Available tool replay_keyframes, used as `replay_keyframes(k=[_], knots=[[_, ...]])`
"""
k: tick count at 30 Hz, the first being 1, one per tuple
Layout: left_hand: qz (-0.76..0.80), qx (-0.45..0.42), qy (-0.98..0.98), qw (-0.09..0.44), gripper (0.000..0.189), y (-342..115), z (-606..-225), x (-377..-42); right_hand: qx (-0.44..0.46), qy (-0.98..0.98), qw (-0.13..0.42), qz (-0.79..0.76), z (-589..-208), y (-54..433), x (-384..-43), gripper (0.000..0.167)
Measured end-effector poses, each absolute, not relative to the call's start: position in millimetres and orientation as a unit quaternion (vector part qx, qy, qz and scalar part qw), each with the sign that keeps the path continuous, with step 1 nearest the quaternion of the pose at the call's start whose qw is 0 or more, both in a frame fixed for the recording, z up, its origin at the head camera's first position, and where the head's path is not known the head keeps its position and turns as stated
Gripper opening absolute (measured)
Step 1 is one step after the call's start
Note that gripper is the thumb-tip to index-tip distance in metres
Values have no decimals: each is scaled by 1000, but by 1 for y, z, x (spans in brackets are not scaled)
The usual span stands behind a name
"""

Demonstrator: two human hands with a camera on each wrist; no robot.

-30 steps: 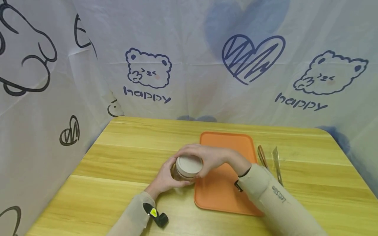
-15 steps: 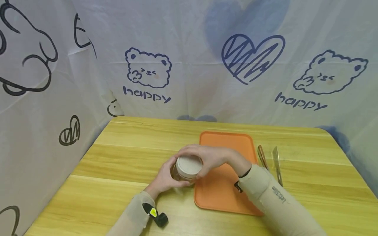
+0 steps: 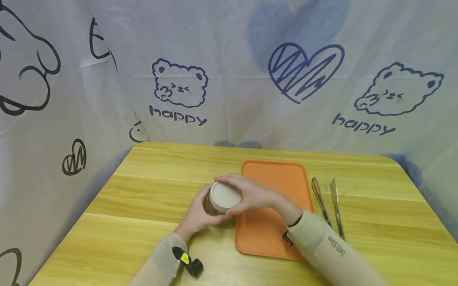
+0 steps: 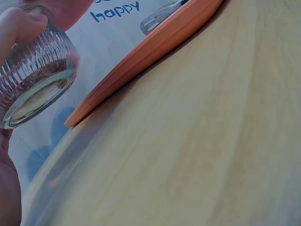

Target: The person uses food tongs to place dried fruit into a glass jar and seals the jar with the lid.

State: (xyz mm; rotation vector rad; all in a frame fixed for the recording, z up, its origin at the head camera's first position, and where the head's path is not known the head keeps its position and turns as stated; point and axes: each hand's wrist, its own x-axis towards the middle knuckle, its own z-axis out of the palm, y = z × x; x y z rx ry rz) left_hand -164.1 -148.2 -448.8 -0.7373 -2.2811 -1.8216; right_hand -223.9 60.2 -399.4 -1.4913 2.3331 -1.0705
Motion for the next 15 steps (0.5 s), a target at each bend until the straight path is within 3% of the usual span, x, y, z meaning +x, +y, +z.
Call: replay_keyframes(k=[8, 15], knots=[[-591, -211, -769, 119, 81, -147, -447, -163, -410, 818, 56, -400, -406, 47, -213, 92], [-591, -197, -770, 137, 80, -146, -446, -164, -388, 832, 26, -395, -406, 42, -208, 93]])
